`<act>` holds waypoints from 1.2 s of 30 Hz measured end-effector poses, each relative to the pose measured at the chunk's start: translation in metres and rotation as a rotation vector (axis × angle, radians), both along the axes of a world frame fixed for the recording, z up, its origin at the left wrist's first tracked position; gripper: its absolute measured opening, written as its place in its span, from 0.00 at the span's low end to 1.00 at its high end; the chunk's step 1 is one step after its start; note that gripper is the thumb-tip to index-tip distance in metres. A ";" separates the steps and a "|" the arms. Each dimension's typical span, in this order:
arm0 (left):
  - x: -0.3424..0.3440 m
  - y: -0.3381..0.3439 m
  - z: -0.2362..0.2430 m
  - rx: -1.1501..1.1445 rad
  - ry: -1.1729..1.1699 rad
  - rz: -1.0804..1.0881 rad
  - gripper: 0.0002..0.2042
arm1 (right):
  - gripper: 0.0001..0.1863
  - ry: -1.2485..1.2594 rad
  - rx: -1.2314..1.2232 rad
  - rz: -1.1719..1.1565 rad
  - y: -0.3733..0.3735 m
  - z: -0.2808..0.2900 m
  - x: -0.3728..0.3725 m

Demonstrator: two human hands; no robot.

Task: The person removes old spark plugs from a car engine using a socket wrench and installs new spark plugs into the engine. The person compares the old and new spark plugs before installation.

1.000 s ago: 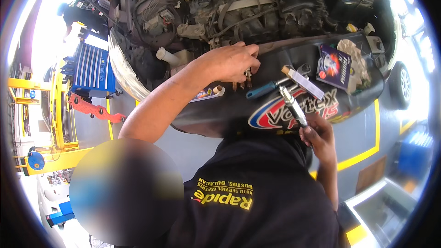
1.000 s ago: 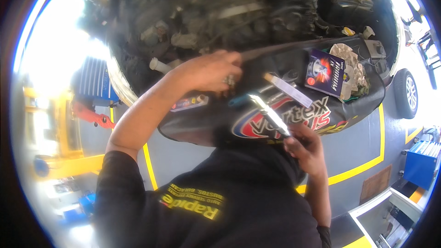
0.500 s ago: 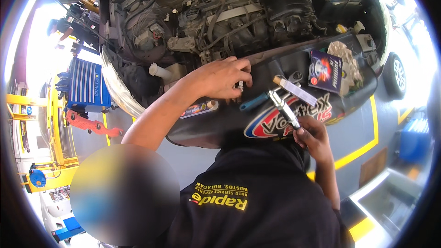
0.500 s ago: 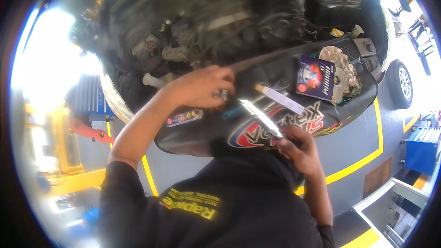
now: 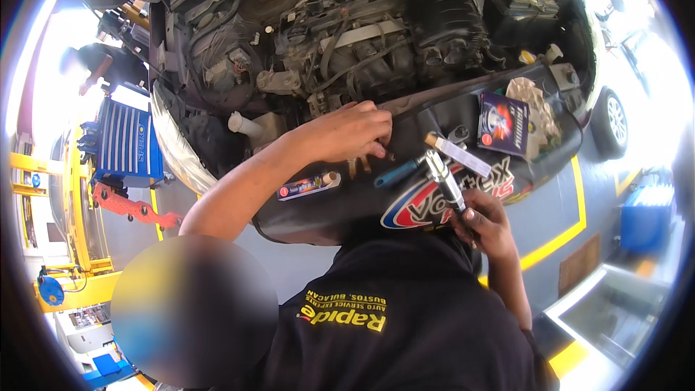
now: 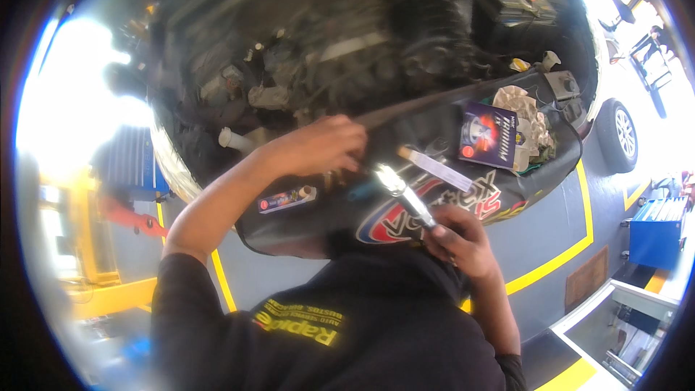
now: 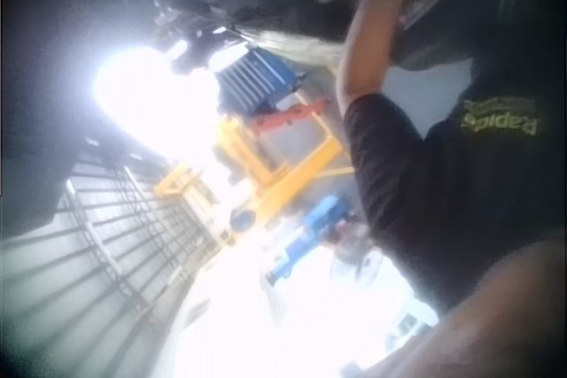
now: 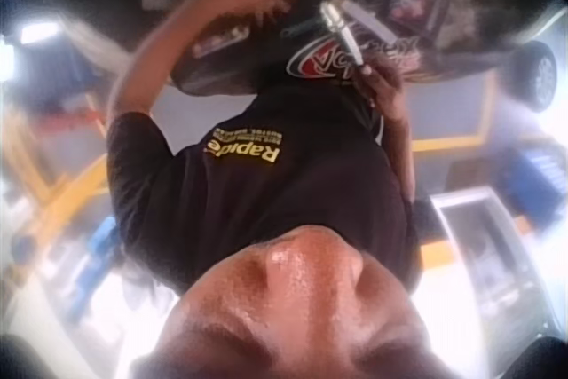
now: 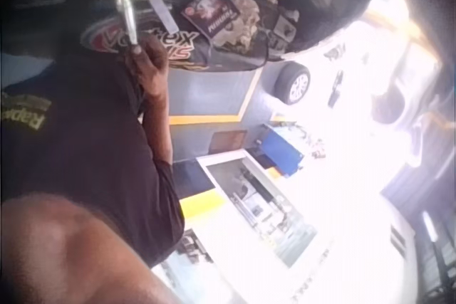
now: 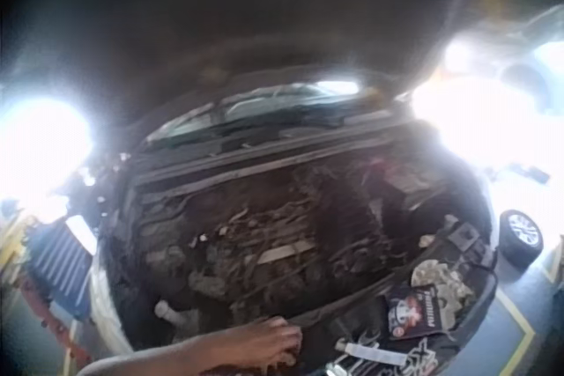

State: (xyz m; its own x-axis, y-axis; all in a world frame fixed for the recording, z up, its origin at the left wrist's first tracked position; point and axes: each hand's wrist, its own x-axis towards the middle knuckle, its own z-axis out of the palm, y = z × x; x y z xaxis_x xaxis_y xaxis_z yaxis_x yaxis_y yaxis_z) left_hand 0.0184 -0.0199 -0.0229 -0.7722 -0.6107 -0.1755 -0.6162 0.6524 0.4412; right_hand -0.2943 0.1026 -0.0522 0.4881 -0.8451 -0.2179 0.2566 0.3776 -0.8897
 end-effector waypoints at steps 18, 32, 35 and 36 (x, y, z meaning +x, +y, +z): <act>-0.064 0.090 0.018 1.017 1.851 0.570 0.15 | 0.15 -0.147 -0.046 0.039 -0.013 0.026 0.067; -0.043 0.084 0.039 0.402 2.103 0.654 0.13 | 0.22 0.174 -0.084 -0.012 0.018 0.029 0.048; -0.047 0.091 0.040 0.646 2.004 0.739 0.13 | 0.24 0.113 -0.179 -0.039 0.008 0.023 0.035; -0.053 0.095 0.041 0.741 1.961 0.785 0.14 | 0.23 0.156 -0.245 -0.077 -0.002 0.033 0.038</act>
